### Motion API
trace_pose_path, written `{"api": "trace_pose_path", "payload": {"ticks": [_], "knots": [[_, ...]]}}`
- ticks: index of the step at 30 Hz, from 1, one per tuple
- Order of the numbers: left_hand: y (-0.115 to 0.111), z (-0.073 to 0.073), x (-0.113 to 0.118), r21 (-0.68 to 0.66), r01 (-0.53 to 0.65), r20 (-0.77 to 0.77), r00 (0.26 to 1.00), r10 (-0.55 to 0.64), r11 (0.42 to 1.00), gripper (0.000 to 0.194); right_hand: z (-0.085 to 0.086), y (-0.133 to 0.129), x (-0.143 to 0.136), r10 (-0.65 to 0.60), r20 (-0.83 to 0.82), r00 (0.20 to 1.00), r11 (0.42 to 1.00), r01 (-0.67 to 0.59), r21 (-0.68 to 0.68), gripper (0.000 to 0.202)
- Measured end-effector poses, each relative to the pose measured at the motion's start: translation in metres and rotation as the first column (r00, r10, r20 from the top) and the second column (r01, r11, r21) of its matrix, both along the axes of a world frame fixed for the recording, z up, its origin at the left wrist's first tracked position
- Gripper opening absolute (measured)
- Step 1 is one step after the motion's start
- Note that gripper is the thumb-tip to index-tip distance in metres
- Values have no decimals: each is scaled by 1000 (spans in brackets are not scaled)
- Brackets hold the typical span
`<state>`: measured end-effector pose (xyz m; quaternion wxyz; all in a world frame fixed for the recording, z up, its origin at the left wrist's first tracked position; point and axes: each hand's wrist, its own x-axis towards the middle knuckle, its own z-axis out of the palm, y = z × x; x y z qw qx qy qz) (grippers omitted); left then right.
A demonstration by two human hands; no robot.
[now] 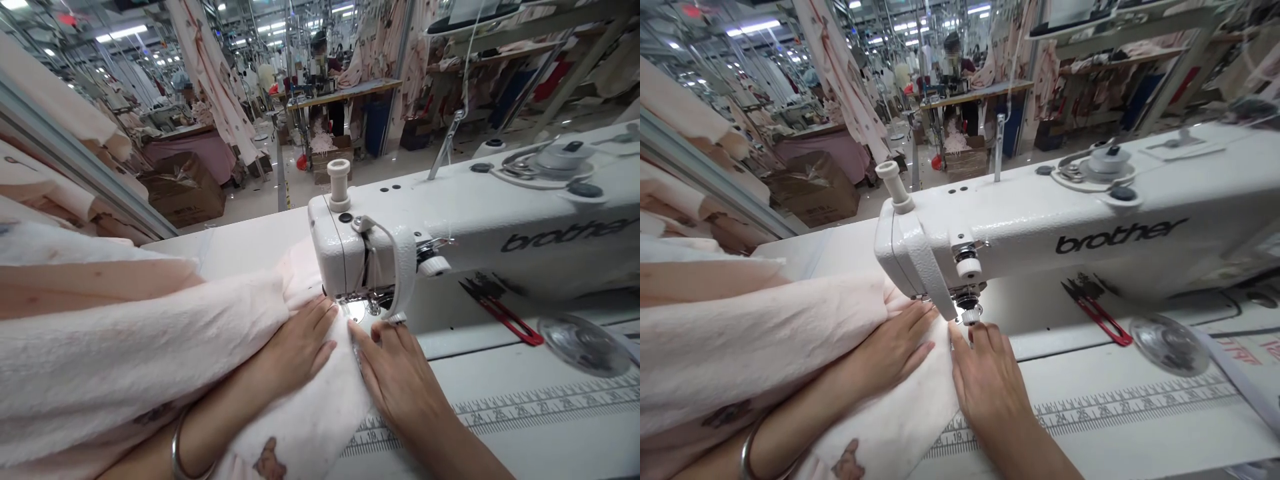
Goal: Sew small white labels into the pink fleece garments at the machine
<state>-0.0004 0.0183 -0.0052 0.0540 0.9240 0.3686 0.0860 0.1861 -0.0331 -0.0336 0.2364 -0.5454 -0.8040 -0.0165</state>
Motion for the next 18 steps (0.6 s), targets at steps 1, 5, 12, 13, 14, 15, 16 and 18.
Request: {"api": "trace_pose_path", "payload": {"ticks": [1, 5, 12, 13, 14, 15, 16, 18], "knots": [[0, 0, 0, -4, -4, 0, 1000, 4, 1000, 41, 0, 0, -1, -11, -8, 1000, 1000, 11, 9, 39], [0, 2, -1, -31, -3, -31, 1000, 2, 1000, 42, 1, -2, -2, 2, -45, 999, 1000, -1, 11, 39], [-1, 2, 1, -6, -22, 1, 1000, 22, 1000, 41, 3, -7, -15, 115, -20, 993, 984, -112, 141, 36], [1, 2, 2, 2, -37, 26, 999, 37, 999, 42, 1, -8, -21, 85, -2, 996, 984, -84, 155, 37], [2, 2, 2, 7, -62, 58, 996, 62, 998, 43, 0, -8, -27, 53, 18, 998, 986, -55, 155, 37], [2, 4, 1, 6, -90, 90, 992, 89, 996, 43, -2, -9, -31, 33, 35, 999, 989, -37, 140, 39], [1, 8, -1, -1, -108, 112, 988, 108, 994, 42, -3, -11, -31, 34, 48, 998, 993, -40, 109, 40], [-11, 22, -14, -42, -106, 94, 989, 110, 993, 39, -3, -16, -12, 79, 40, 996, 996, -81, 47, 40]]}}
